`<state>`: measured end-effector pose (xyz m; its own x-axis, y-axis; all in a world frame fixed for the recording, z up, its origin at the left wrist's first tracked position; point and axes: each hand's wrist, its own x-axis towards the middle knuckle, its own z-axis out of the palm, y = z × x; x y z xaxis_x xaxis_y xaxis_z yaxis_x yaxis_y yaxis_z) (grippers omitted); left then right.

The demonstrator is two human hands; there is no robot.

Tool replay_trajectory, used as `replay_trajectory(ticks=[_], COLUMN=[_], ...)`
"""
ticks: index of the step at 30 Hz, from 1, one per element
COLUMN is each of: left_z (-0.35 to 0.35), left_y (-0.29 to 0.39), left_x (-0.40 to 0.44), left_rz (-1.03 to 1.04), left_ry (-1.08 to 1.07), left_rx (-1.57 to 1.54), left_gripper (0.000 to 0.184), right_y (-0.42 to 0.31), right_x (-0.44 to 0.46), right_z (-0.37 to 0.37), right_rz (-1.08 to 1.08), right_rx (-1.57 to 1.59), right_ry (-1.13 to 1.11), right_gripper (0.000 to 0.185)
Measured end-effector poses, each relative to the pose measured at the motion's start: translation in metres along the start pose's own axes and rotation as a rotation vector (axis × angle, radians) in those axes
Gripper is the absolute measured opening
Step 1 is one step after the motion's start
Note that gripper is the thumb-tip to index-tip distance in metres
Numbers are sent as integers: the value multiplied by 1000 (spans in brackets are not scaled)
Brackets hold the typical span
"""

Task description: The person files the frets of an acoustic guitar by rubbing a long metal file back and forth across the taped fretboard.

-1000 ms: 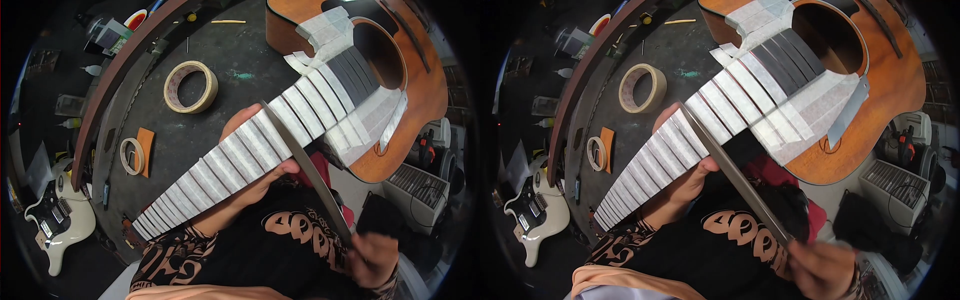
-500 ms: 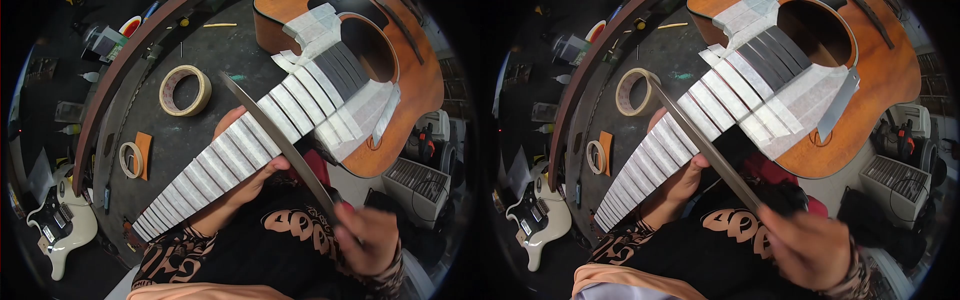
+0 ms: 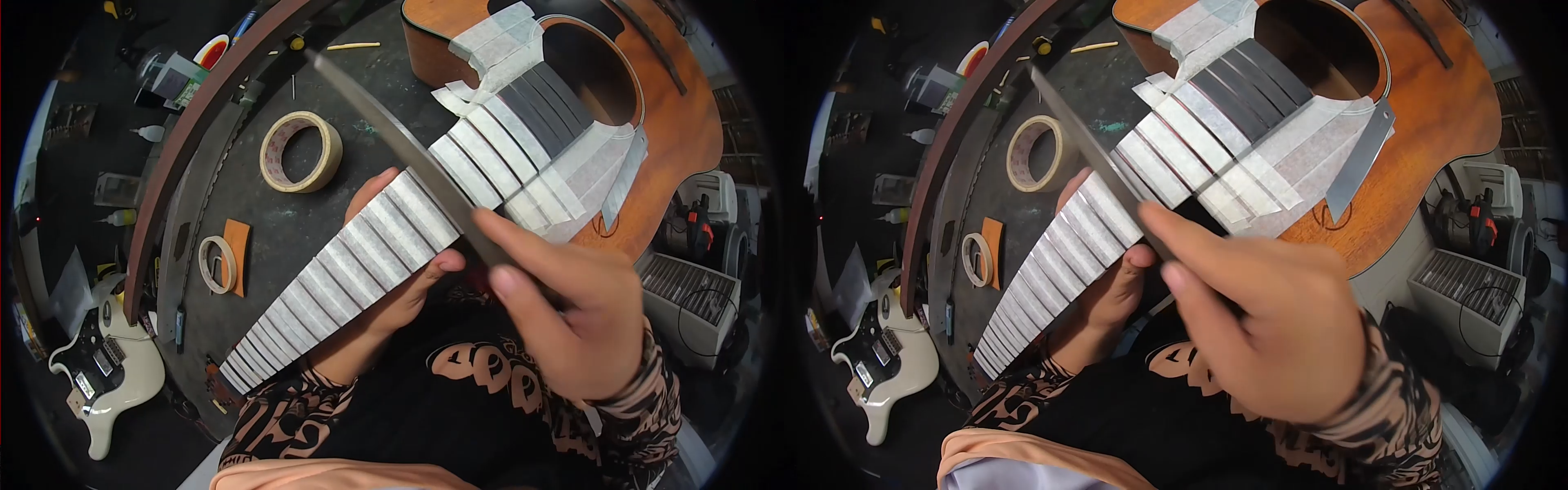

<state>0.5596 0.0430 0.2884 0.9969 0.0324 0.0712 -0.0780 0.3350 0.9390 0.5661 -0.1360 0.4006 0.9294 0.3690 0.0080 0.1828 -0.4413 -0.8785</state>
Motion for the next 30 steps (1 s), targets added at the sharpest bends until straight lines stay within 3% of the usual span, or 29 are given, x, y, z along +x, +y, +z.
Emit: replay_trajectory(ticks=[4, 7, 9, 11, 13, 18, 20, 28, 30], left_z=[-5, -10, -6, 0, 4, 3, 4, 2, 7], left_y=[-3, -3, 0, 3, 1, -2, -6, -8, -7], left_x=[1, 2, 2, 2, 1, 2, 3, 0, 2], left_rz=[103, 150, 154, 102, 79, 31, 136, 156, 115], left_ry=[-12, -45, -68, 2, 44, -6, 0, -45, 67], left_rx=[144, 281, 317, 265, 227, 104, 57, 103, -9], left_gripper=[94, 93, 93, 95, 97, 91, 85, 76, 87], right_y=[2, 18, 15, 18, 24, 28, 30, 32, 34], right_x=[-59, -109, -138, -152, -160, -165, -164, -166, -169], right_z=[-26, -38, -36, -35, -33, -29, -28, -25, -25], right_rz=[105, 13, 74, 138, 37, 66, 66, 131, 105], right_rx=[15, 79, 131, 186, 29, 143, 165, 229, 205], right_ry=[73, 121, 144, 177, 124, 64, 47, 33, 26], right_gripper=[41, 39, 39, 39, 39, 37, 34, 36, 35])
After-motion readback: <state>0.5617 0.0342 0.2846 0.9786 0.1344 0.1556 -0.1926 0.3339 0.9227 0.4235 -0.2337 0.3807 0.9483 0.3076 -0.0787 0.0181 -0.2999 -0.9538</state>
